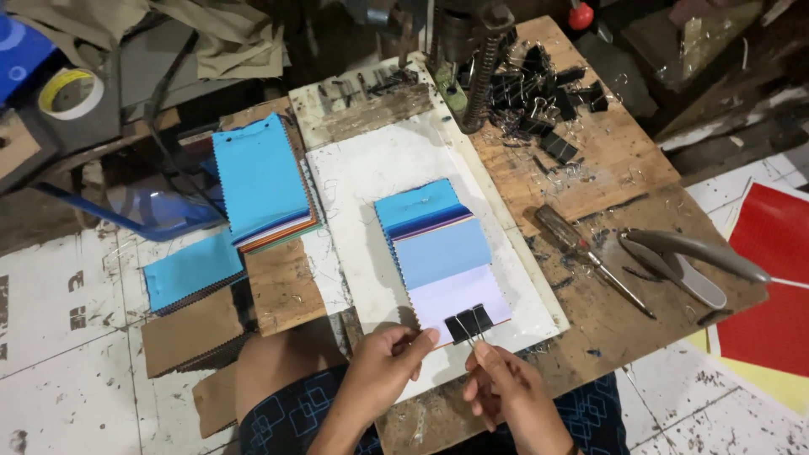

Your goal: Assembling notebooks by aligning paper, clipping them together, and drilling holes for binding.

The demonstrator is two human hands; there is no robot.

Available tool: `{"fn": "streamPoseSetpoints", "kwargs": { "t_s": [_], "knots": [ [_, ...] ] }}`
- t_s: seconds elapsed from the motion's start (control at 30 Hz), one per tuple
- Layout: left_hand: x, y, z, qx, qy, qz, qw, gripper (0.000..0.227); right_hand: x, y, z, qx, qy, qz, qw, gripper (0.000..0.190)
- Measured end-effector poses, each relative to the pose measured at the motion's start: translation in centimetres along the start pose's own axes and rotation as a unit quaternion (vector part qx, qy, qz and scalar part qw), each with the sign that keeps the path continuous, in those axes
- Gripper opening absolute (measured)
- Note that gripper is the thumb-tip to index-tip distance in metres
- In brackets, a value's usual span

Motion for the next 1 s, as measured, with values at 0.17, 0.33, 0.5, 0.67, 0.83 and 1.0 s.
{"fn": "streamPoseSetpoints", "kwargs": {
  "t_s": [0.17,0.33,0.5,0.67,0.83,1.0],
  "knots": [
    [0.0,-0.3,-0.3,-0.007,-0.001,0.018,1.0,0.037,0.3,2.4,-2.0,0.048,-0.015,-0.086,0.995,0.05],
    [-1.9,-1.7,0.0,0.039,-0.126,0.178,0.975,0.051,-0.5,5.8,-5.1,0.102,-0.05,-0.155,0.981,0.063],
    [-2.7,-8.6,0.5,0.401,-0.22,0.179,0.871,0.085,-3.9,9.9,-5.1,-0.071,-0.168,-0.362,0.914,0.042],
    [-1.7,-8.6,3.1,0.344,-0.215,0.188,0.894,0.085,-5.5,11.8,-4.4,-0.084,-0.219,-0.273,0.933,0.036],
    [-0.9,-8.0,0.9,0.394,-0.23,0.142,0.879,0.055,-7.5,11.5,-1.4,-0.132,-0.251,-0.263,0.922,0.033],
    [-0.1,-5.5,-1.5,0.305,-0.18,0.066,0.933,0.055,-7.5,11.6,-0.5,-0.158,-0.276,-0.185,0.93,0.029]
  ]
}}
Point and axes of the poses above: each hand's wrist, its own z-axis towards the middle knuckle, its own x-axis out of the palm, y = z × x, the point moved 6 cm from there along z, towards the middle knuckle, and after that the axes turned 12 degrees about -y, right-handed, at the moved point
